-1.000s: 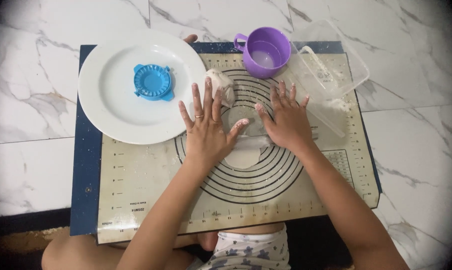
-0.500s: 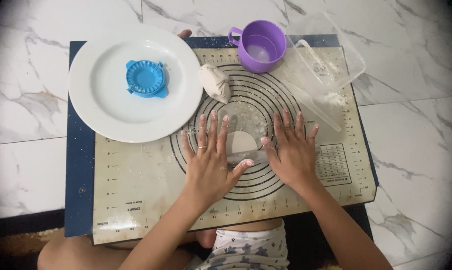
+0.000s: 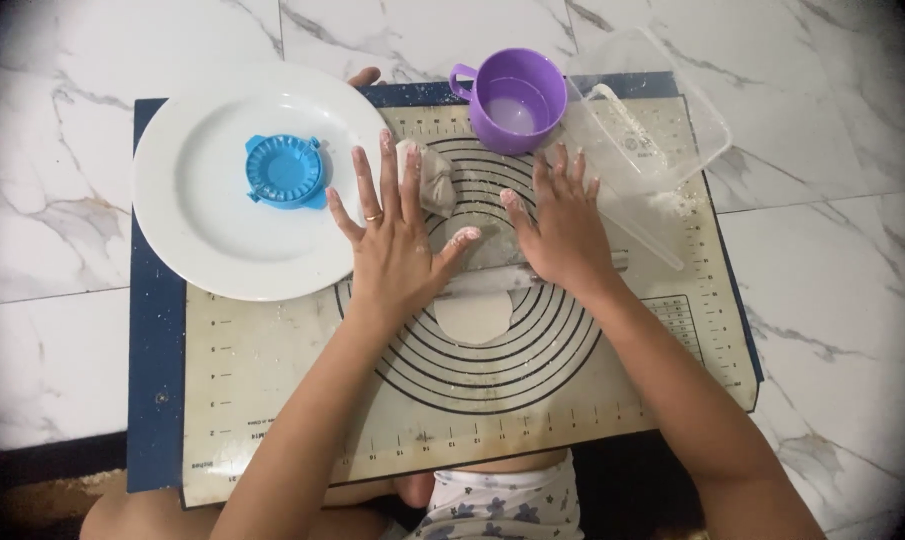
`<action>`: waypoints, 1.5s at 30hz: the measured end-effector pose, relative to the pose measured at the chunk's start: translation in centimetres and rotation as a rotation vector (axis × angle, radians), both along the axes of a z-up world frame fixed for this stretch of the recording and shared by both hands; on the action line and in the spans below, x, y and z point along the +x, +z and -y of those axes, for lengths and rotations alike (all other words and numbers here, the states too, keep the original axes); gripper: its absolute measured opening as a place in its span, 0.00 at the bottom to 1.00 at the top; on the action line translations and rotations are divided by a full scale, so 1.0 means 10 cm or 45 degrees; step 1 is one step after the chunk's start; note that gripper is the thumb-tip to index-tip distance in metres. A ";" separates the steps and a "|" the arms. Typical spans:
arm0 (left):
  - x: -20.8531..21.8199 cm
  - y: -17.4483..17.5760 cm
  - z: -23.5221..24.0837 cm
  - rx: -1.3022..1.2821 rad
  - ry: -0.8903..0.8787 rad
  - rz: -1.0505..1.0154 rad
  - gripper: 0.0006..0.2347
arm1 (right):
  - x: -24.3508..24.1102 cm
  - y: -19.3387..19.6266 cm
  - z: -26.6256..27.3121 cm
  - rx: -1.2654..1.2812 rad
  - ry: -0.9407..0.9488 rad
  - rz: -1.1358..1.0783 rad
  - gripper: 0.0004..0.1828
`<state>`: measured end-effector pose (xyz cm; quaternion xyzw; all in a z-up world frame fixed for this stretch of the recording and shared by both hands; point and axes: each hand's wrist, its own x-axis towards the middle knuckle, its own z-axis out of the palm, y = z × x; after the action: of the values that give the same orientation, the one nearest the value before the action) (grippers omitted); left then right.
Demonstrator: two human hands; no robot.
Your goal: Kneading a small piece of dough by hand, rolling it out into a thin circle using a metal rolling pin, and then using a blue plastic mold to shape the dough.
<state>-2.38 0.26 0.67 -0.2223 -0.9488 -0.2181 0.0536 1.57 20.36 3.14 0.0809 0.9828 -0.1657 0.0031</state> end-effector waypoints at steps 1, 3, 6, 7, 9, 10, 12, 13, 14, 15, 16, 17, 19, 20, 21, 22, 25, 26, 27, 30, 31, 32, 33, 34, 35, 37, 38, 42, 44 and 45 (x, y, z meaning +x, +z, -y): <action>0.01 -0.01 0.01 0.000 -0.003 -0.003 0.45 | 0.01 0.03 0.02 0.000 -0.003 -0.003 0.42; 0.03 -0.01 0.00 0.004 -0.021 0.005 0.46 | 0.05 0.09 0.03 -0.038 0.017 0.037 0.43; 0.13 0.00 0.03 -0.097 -0.042 0.099 0.45 | 0.12 0.10 0.02 -0.013 0.047 0.134 0.43; 0.16 0.01 0.04 -0.095 -0.045 0.096 0.45 | 0.15 0.10 0.02 -0.012 0.043 0.131 0.43; 0.24 0.02 0.08 -0.176 -0.069 0.177 0.44 | 0.23 0.08 0.02 0.019 0.059 0.196 0.44; 0.29 0.02 0.09 -0.177 -0.072 0.181 0.44 | 0.29 0.09 0.04 0.018 0.057 0.199 0.44; 0.37 0.02 0.10 -0.246 -0.113 0.241 0.45 | 0.39 0.13 0.07 0.039 0.065 0.197 0.44; 0.43 0.01 0.11 -0.243 -0.117 0.240 0.45 | 0.46 0.14 0.09 0.042 0.061 0.196 0.44; 0.48 0.01 0.12 -0.276 -0.128 0.254 0.45 | 0.53 0.15 0.11 0.066 0.077 0.195 0.43; 0.53 0.01 0.13 -0.309 -0.138 0.268 0.45 | 0.60 0.17 0.12 0.091 0.092 0.193 0.42; 0.60 0.02 0.14 -0.307 -0.147 0.260 0.45 | 0.65 0.13 0.11 0.093 0.082 0.187 0.42; 0.66 0.03 0.16 -0.329 -0.157 0.257 0.45 | 0.69 0.10 0.10 0.096 0.099 0.188 0.42; 0.72 0.00 0.16 -0.340 -0.162 0.253 0.45 | 0.73 0.05 0.07 0.109 0.121 0.188 0.42; 0.72 -0.02 0.17 -0.326 -0.162 0.236 0.45 | 0.71 0.03 0.07 0.118 0.122 0.188 0.42; 0.71 -0.04 0.17 -0.311 -0.161 0.220 0.45 | 0.70 0.01 0.06 0.127 0.122 0.187 0.42; 0.64 -0.05 0.16 -0.319 -0.159 0.226 0.45 | 0.63 -0.01 0.04 0.119 0.125 0.192 0.42; 0.41 -0.07 0.11 -0.257 -0.118 0.184 0.45 | 0.41 0.01 0.00 0.082 0.118 0.143 0.42; 0.33 -0.07 0.09 -0.246 -0.063 0.142 0.46 | 0.31 0.06 0.02 0.053 0.078 0.118 0.43; 0.25 -0.07 0.07 -0.234 -0.008 0.100 0.46 | 0.22 0.11 0.04 0.023 0.039 0.092 0.43; 0.08 -0.10 -0.01 -0.197 -0.011 0.007 0.47 | 0.05 0.03 -0.01 -0.020 0.050 -0.044 0.43; 0.08 -0.09 0.01 -0.201 -0.005 0.014 0.47 | 0.05 0.03 0.01 -0.024 0.055 -0.038 0.43; 0.08 -0.08 0.01 -0.190 -0.002 0.040 0.47 | 0.05 0.04 0.01 -0.020 0.065 -0.034 0.43; 0.08 -0.06 0.01 -0.179 0.001 0.067 0.47 | 0.05 0.04 0.01 -0.017 0.075 -0.031 0.43; 0.13 -0.05 0.03 -0.179 0.004 0.069 0.47 | 0.10 0.01 0.00 -0.018 0.078 -0.028 0.43; 0.18 -0.03 0.05 -0.192 -0.021 0.098 0.47 | 0.15 -0.02 -0.01 0.034 0.081 0.022 0.44; 0.30 -0.04 0.08 -0.205 -0.043 0.132 0.48 | 0.26 -0.03 -0.01 0.084 0.088 0.079 0.44; 0.37 -0.07 0.09 -0.256 -0.050 0.100 0.50 | 0.32 -0.01 0.00 0.061 0.080 0.125 0.45; 0.67 -0.11 0.15 -0.276 -0.064 0.064 0.52 | 0.60 0.04 0.04 0.071 0.127 0.213 0.43; 0.73 -0.12 0.17 -0.315 -0.088 0.061 0.53 | 0.66 0.03 0.05 0.082 0.125 0.226 0.42; 0.76 -0.13 0.18 -0.349 -0.108 0.065 0.54 | 0.69 0.03 0.06 0.097 0.126 0.246 0.41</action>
<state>5.22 -1.49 -0.61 -0.2618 -0.9605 -0.0943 -0.0108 8.51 19.78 3.45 0.0478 0.9864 -0.1192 0.1029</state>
